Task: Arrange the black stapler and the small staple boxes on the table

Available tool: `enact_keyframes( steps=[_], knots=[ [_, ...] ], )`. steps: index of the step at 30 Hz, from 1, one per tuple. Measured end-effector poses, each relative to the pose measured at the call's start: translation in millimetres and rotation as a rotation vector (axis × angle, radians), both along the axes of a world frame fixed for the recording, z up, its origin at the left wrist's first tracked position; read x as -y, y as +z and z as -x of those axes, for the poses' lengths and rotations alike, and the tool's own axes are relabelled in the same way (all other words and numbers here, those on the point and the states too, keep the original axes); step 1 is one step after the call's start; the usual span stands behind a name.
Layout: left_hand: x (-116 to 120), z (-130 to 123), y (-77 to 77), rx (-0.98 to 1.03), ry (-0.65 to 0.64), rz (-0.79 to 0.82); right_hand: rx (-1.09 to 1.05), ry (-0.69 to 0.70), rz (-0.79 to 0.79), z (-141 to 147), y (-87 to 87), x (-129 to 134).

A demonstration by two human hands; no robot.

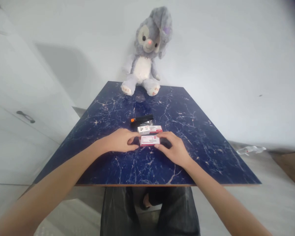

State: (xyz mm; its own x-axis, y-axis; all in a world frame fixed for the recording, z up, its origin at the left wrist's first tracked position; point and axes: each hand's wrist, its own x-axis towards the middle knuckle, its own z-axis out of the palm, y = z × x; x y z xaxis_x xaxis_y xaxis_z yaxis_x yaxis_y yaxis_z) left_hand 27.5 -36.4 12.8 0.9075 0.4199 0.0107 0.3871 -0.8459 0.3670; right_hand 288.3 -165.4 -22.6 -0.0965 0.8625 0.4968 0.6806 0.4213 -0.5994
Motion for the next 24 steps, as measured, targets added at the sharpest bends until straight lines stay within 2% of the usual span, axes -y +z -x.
enact_keyframes(
  steps=[3, 5, 9, 12, 14, 16, 20, 24],
  knots=[
    [3.7, -0.8, 2.9, -0.027, 0.039, -0.03, 0.121, 0.018, 0.037, 2.7, 1.6, -4.4],
    [7.4, -2.5, 3.1, -0.033, 0.091, -0.047, 0.093, 0.04, 0.04, -1.9, 4.9, -10.0],
    [16.9, -9.5, -0.9, -0.031, 0.167, -0.08, 0.069, -0.058, -0.029, -23.4, 9.5, -37.9],
    [20.9, -15.1, -6.0, -0.02, 0.193, -0.084, 0.21, 0.055, 0.078, -39.4, 9.5, -64.1],
    [20.6, -16.8, -9.1, 0.017, 0.197, -0.09, 0.181, 0.06, 0.167, -48.7, 10.8, -72.9],
    [18.6, -16.5, -11.6, 0.073, 0.185, -0.097, 0.073, -0.005, 0.197, -57.6, 14.8, -71.4],
    [14.7, -14.4, -15.8, 0.136, 0.161, -0.072, -0.098, -0.076, 0.104, -63.9, 26.5, -51.1],
    [14.0, -14.7, -19.4, 0.177, 0.172, -0.035, 0.018, 0.162, 0.09, -38.9, 27.1, -38.9]
  ],
)
